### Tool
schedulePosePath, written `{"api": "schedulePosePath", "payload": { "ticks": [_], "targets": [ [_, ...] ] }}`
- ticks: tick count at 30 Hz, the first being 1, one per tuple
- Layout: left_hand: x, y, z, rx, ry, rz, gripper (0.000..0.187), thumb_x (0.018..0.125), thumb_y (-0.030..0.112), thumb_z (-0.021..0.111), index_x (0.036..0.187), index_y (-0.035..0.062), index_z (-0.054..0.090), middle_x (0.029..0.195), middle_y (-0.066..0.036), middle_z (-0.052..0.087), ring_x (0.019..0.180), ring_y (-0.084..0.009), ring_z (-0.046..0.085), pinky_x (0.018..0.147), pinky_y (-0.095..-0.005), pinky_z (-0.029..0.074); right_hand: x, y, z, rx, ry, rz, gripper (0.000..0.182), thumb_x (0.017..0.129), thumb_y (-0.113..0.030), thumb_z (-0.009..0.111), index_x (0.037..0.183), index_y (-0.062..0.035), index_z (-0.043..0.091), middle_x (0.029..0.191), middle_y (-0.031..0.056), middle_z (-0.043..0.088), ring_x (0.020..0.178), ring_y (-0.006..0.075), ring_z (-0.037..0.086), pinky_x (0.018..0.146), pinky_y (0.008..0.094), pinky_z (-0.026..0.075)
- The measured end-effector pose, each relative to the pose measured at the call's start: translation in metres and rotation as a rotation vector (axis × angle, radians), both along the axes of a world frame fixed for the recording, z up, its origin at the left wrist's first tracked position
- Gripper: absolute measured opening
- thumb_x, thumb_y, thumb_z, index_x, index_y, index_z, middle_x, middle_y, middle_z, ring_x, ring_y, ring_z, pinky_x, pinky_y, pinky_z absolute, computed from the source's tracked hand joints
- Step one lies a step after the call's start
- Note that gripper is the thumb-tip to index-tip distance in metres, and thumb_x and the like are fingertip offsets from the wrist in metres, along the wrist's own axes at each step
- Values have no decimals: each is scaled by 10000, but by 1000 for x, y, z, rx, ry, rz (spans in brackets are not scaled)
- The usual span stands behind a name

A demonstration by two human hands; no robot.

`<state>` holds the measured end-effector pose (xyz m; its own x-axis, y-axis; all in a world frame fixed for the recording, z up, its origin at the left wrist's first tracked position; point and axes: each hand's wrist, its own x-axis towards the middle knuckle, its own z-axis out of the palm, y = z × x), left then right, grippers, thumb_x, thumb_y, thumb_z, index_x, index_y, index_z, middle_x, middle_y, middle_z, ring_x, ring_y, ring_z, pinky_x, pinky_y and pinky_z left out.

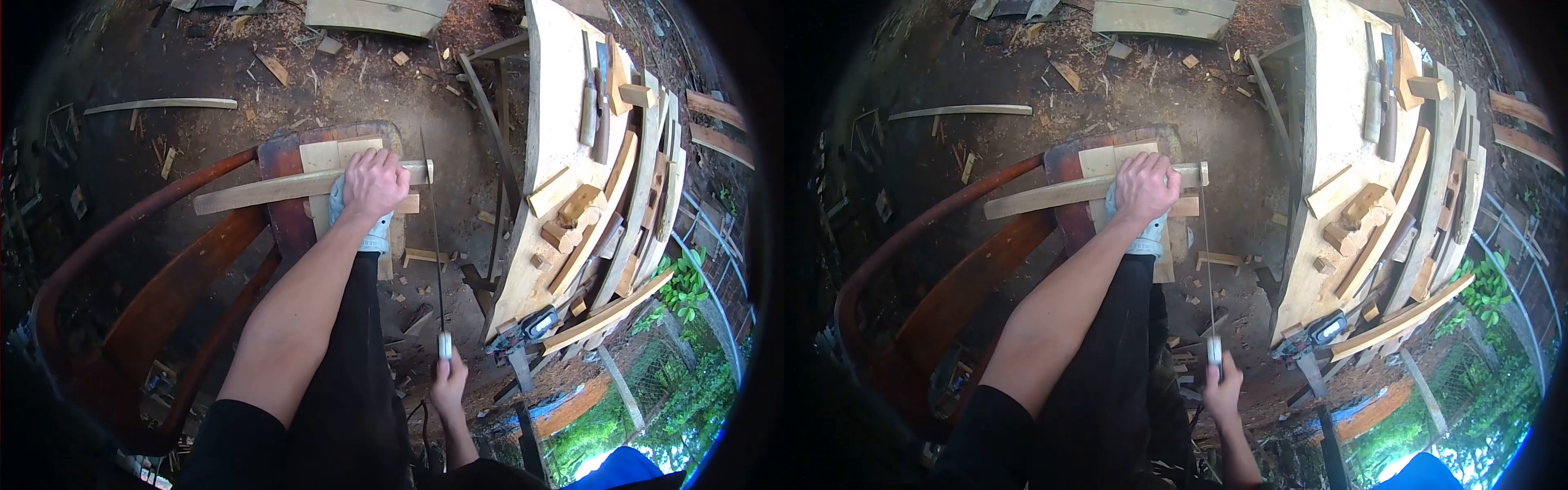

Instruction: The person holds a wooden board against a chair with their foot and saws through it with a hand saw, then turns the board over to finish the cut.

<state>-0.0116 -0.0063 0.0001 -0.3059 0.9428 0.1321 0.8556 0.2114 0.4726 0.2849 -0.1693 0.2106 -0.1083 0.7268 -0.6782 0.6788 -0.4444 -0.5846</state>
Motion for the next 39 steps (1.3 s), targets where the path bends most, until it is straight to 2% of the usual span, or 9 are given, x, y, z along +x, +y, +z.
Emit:
{"api": "schedulePosePath", "payload": {
  "ticks": [3, 5, 8, 16, 24, 26, 29, 34, 39],
  "targets": [
    [2, 0, 0, 2, 4, 1, 149, 816, 146, 639, 692, 69, 613, 742, -85, 643, 739, -270, 640, 698, -418, 487, -31, 50, -80, 84, 93, 2, 244, 1056, -187, 531, 931, 21, 545, 646, 143, 523, 582, 242, 547, 571, 411, 423],
    [-1, 0, 2, 0, 9, -8, 150, 818, 149, 638, 694, 68, 614, 745, -87, 645, 744, -272, 643, 703, -417, 489, -73, 97, -117, 63, 127, -72, 337, 1079, -272, 556, 929, 29, 572, 669, 169, 549, 602, 263, 541, 599, 412, 444],
    [-1, 2, 5, -14, 14, -26, 152, 822, 155, 637, 699, 67, 617, 754, -94, 650, 752, -277, 648, 709, -424, 494, -114, 121, -155, 182, 59, -79, 465, 1078, -398, 568, 926, 41, 577, 739, 265, 586, 647, 417, 518, 669, 491, 468],
    [-2, 1, 3, -14, 32, -39, 157, 842, 165, 630, 719, 68, 624, 739, -110, 651, 733, -300, 656, 716, -441, 506, -107, 119, -128, 70, 32, -113, 480, 1074, -407, 578, 910, 44, 571, 731, 270, 577, 685, 470, 535, 674, 485, 470],
    [-1, 1, 0, -13, 49, -28, 173, 823, 162, 630, 681, 63, 630, 738, -91, 655, 735, -273, 645, 708, -430, 488, -2, -5, 17, -52, 16, -2, 350, 1035, -355, 587, 1000, -7, 572, 676, 177, 559, 623, 370, 636, 596, 447, 465],
    [-3, 1, -1, -8, 41, -30, 176, 822, 161, 630, 677, 61, 629, 735, -91, 653, 732, -273, 645, 707, -430, 487, 27, -34, 45, -77, 12, -54, 495, 1024, -497, 556, 937, -10, 558, 641, 115, 498, 554, 219, 547, 554, 373, 422],
    [1, -1, 0, -2, 39, -33, 177, 823, 163, 631, 678, 62, 629, 738, -91, 656, 731, -272, 644, 708, -428, 488, 42, -37, 49, -161, 25, -132, 552, 1022, -552, 528, 932, -10, 565, 633, 98, 478, 566, 176, 520, 556, 351, 411],
    [-1, 1, -1, 0, 52, -35, 173, 824, 163, 629, 683, 62, 632, 744, -93, 662, 736, -276, 650, 702, -430, 491, -6, 25, -59, 21, 88, 22, 277, 1038, -243, 578, 947, 18, 560, 686, 162, 535, 623, 302, 558, 604, 423, 431],
    [2, 1, 2, -6, 70, -32, 171, 828, 169, 625, 692, 66, 639, 753, -99, 677, 749, -278, 663, 712, -436, 498, -102, 122, -154, 109, 59, -92, 485, 1064, -416, 588, 964, 57, 612, 781, 284, 613, 708, 411, 583, 703, 469, 484]
  ]
}}
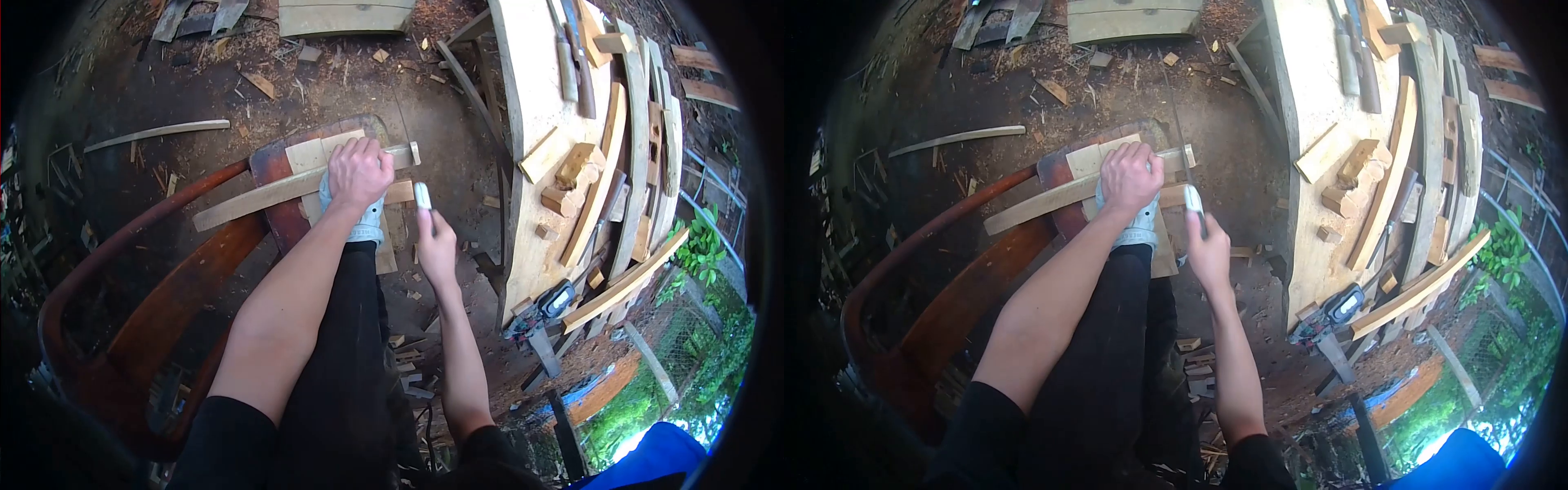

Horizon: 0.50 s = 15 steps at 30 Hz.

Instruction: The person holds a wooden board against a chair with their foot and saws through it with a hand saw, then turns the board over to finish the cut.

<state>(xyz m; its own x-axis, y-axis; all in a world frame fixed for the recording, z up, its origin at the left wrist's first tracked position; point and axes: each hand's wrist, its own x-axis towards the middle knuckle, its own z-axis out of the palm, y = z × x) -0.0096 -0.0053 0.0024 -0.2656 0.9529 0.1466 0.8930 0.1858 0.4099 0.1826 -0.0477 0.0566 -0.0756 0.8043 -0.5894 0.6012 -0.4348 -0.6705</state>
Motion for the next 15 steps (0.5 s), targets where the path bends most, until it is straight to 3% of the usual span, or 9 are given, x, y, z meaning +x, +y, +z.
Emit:
{"api": "schedulePosePath", "payload": {
  "ticks": [6, 9, 12, 15],
  "targets": [
    [0, -1, -4, 0, 5, -2, 164, 835, 172, 625, 716, 61, 643, 757, -113, 680, 758, -298, 670, 721, -450, 513, -6, -1, -6, 8, -43, -31, 562, 1049, -494, 588, 932, 55, 601, 778, 313, 601, 717, 473, 572, 703, 501, 480],
    [-6, -2, -1, -7, 13, -5, 161, 839, 169, 628, 724, 57, 642, 761, -119, 677, 761, -311, 673, 720, -459, 522, -11, 2, 35, -79, -22, -66, 538, 1056, -468, 584, 927, 54, 591, 801, 322, 612, 753, 516, 574, 701, 510, 476],
    [-1, -2, 1, -8, 12, -7, 165, 839, 166, 627, 718, 55, 639, 763, -118, 680, 763, -308, 674, 720, -457, 521, 22, -46, 64, -38, 17, -73, 451, 1060, -394, 596, 919, 34, 587, 786, 278, 625, 741, 482, 620, 680, 502, 472],
    [-2, -1, -1, -8, 13, 3, 168, 841, 165, 625, 713, 56, 637, 762, -117, 680, 765, -303, 675, 721, -453, 519, 78, -104, 133, -126, -1, 33, 344, 1049, -318, 599, 956, 11, 566, 702, 214, 576, 654, 419, 635, 608, 456, 464]
  ]
}}
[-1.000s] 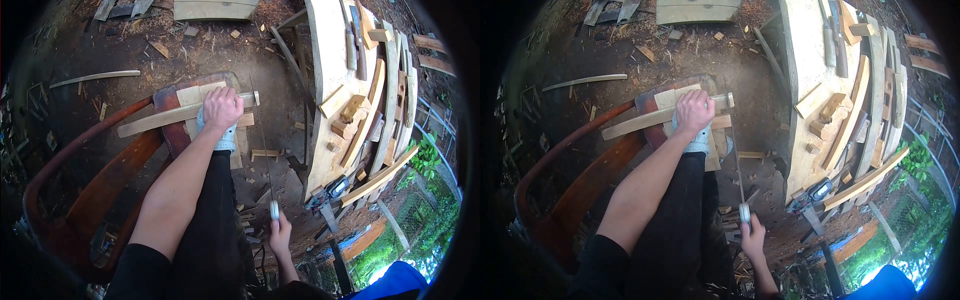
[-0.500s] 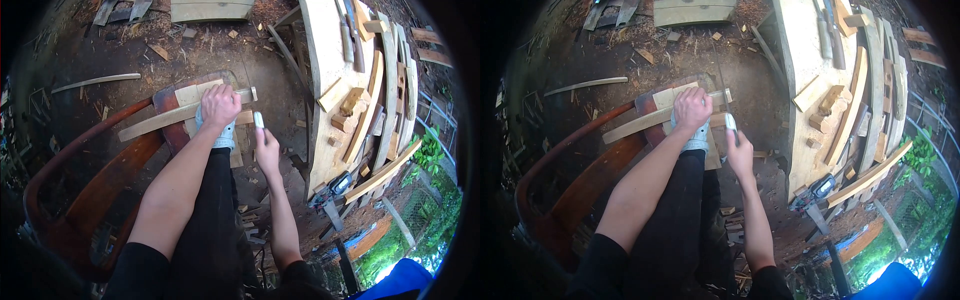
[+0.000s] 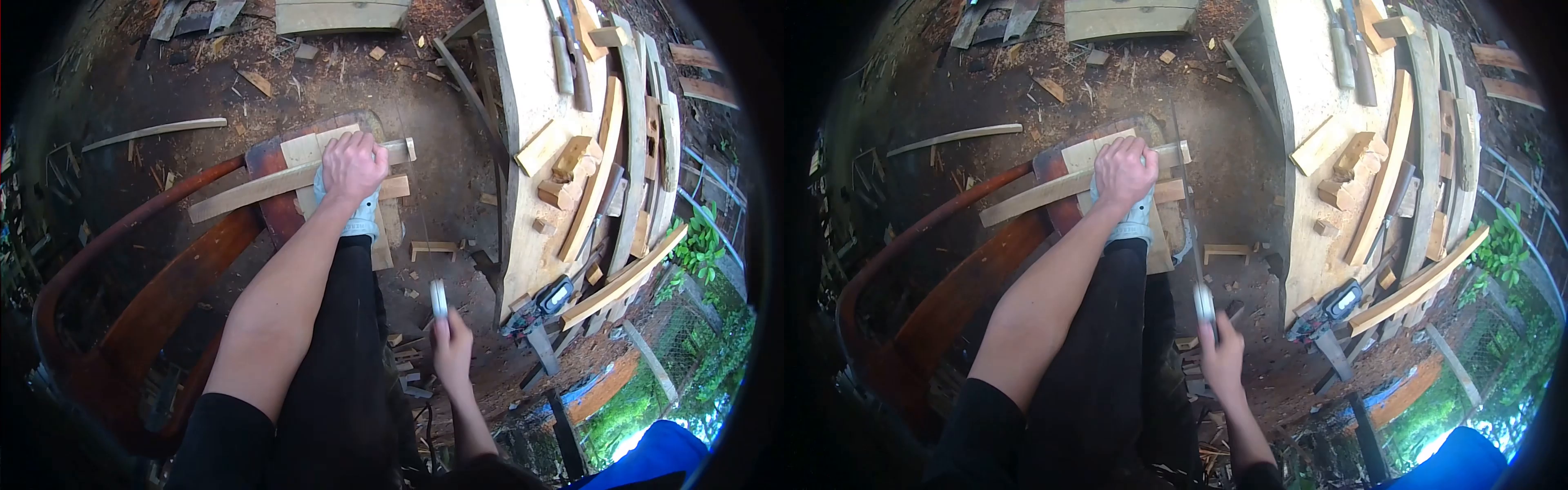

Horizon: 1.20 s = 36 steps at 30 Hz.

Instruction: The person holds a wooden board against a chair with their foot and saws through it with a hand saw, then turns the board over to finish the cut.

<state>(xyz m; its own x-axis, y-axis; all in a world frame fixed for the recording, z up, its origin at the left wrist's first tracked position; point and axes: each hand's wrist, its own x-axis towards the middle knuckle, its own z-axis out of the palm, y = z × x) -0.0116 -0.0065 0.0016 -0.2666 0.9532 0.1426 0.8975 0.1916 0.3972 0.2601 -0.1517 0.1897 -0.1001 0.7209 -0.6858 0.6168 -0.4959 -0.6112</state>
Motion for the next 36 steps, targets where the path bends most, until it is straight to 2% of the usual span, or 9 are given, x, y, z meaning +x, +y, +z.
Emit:
{"api": "schedulePosePath", "payload": {
  "ticks": [6, 11, 14, 22, 24, 28, 29, 34, 36],
  "targets": [
    [2, 0, 1, -15, -17, 7, 165, 843, 164, 627, 715, 61, 639, 750, -115, 671, 757, -297, 672, 722, -445, 516, 57, -47, 62, -89, 13, -42, 405, 1033, -394, 593, 905, -12, 555, 628, 135, 542, 553, 286, 595, 558, 387, 445],
    [0, 0, -1, 14, -10, 7, 167, 843, 163, 626, 710, 62, 638, 741, -119, 665, 750, -303, 669, 722, -441, 516, -1, 21, -72, 139, 59, 19, 292, 1042, -246, 589, 933, 24, 603, 697, 201, 588, 648, 346, 615, 642, 448, 465],
    [2, 1, 1, 21, -1, -15, 169, 843, 165, 624, 713, 59, 639, 737, -124, 661, 751, -311, 668, 722, -453, 518, -69, 98, -134, 156, 14, -66, 469, 1046, -403, 606, 911, 46, 633, 759, 268, 643, 757, 476, 645, 692, 495, 487],
    [1, 1, 1, -19, 14, -9, 181, 846, 181, 620, 727, 49, 654, 771, -144, 691, 768, -327, 681, 740, -470, 536, -103, 128, -136, 112, -110, -100, 643, 1012, -586, 577, 937, 44, 683, 814, 326, 664, 864, 522, 669, 753, 556, 498],
    [2, 2, 2, -25, 11, -7, 182, 847, 183, 617, 730, 49, 656, 773, -144, 692, 768, -327, 681, 743, -472, 536, -105, 128, -131, 160, -102, -105, 617, 1049, -534, 575, 877, 55, 639, 682, 238, 584, 647, 305, 567, 671, 441, 479],
    [1, 1, 3, -36, 11, -1, 185, 852, 187, 612, 736, 50, 659, 776, -142, 694, 766, -324, 682, 749, -472, 534, -95, 98, -93, 157, -67, -125, 575, 1078, -477, 556, 846, 46, 615, 664, 142, 577, 642, 192, 555, 620, 396, 454],
    [2, -1, 1, -35, -3, 5, 185, 852, 187, 612, 736, 50, 659, 776, -142, 694, 766, -324, 682, 749, -472, 534, -82, 79, -79, 72, -7, -143, 515, 1058, -466, 570, 1018, 40, 657, 808, 316, 659, 826, 521, 660, 730, 534, 496],
    [0, 0, 0, -26, -5, 4, 180, 855, 186, 614, 741, 54, 659, 767, -139, 688, 768, -315, 682, 740, -464, 529, -4, -13, -4, -25, 12, -93, 409, 1065, -359, 590, 903, 12, 531, 677, 159, 538, 601, 244, 535, 602, 400, 434],
    [0, 0, -2, -29, -15, 6, 176, 854, 183, 616, 743, 54, 658, 763, -137, 685, 766, -314, 682, 736, -463, 527, 10, -33, 20, -48, 41, -108, 407, 1066, -337, 589, 862, 1, 488, 646, 126, 501, 583, 202, 498, 572, 392, 403]
  ]
}}
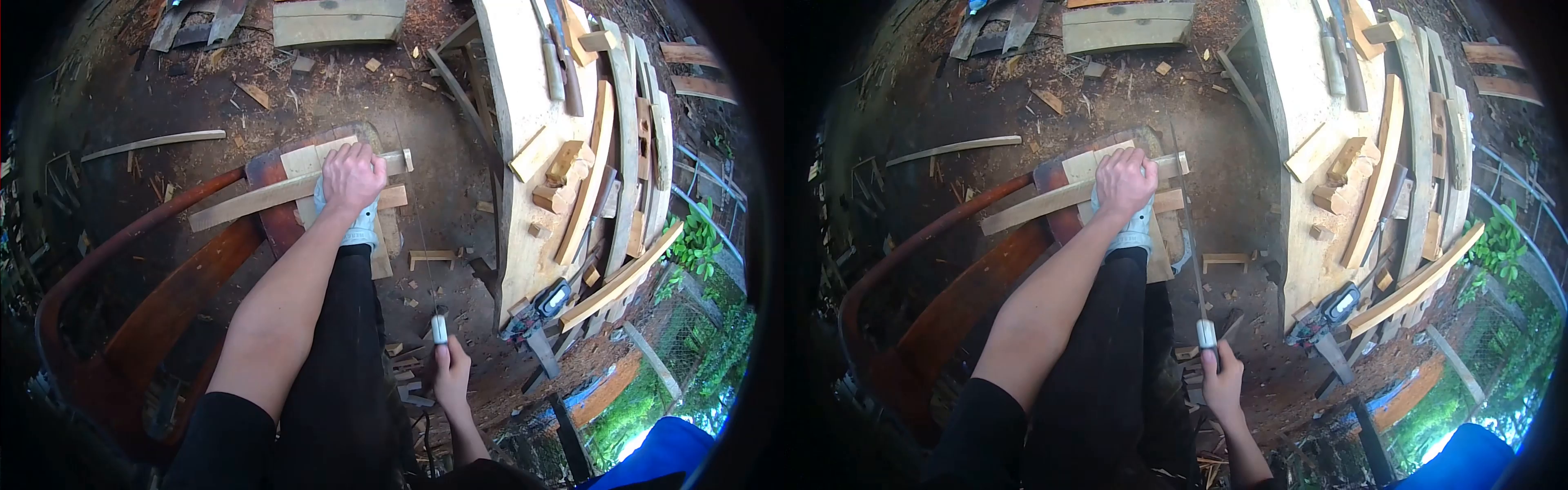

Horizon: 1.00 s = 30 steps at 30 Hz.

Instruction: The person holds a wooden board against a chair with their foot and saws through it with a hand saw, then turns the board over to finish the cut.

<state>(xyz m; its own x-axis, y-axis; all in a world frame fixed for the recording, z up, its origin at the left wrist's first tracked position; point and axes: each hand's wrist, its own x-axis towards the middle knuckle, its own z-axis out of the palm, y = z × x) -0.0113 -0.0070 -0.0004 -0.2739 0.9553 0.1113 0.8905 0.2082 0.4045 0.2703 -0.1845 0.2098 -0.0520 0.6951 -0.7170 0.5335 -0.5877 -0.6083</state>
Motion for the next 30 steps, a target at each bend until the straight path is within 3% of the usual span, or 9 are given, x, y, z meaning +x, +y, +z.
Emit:
{"api": "schedulePosePath", "payload": {
  "ticks": [4, 13, 22, 30],
  "targets": [
    [-1, 0, 0, 14, -6, -6, 167, 850, 177, 622, 743, 54, 657, 755, -133, 680, 759, -312, 679, 730, -461, 525, 3, 0, 15, 29, -27, 14, 367, 1059, -305, 607, 878, 0, 512, 627, 94, 489, 579, 146, 477, 552, 359, 381],
    [0, 1, 2, 39, -2, -1, 165, 850, 176, 623, 741, 55, 650, 766, -133, 683, 761, -316, 680, 721, -466, 525, -8, 7, 15, 20, -26, 8, 369, 1055, -333, 636, 923, 5, 570, 634, 73, 518, 596, 122, 497, 562, 343, 399],
    [-2, 1, 2, 42, 3, -30, 191, 846, 190, 611, 725, 51, 663, 771, -154, 699, 774, -321, 688, 740, -465, 523, -16, 30, 43, -39, -47, -19, 326, 1023, -311, 688, 1016, 12, 639, 689, 110, 630, 616, 155, 614, 599, 340, 468],
    [-4, 4, -6, 52, -1, -31, 240, 857, 230, 600, 713, 52, 671, 788, -163, 721, 753, -356, 715, 750, -495, 562, -29, 52, 65, 21, -52, 14, 339, 1014, -311, 711, 1059, 21, 659, 703, 115, 639, 630, 141, 602, 609, 339, 482]
  ]
}}
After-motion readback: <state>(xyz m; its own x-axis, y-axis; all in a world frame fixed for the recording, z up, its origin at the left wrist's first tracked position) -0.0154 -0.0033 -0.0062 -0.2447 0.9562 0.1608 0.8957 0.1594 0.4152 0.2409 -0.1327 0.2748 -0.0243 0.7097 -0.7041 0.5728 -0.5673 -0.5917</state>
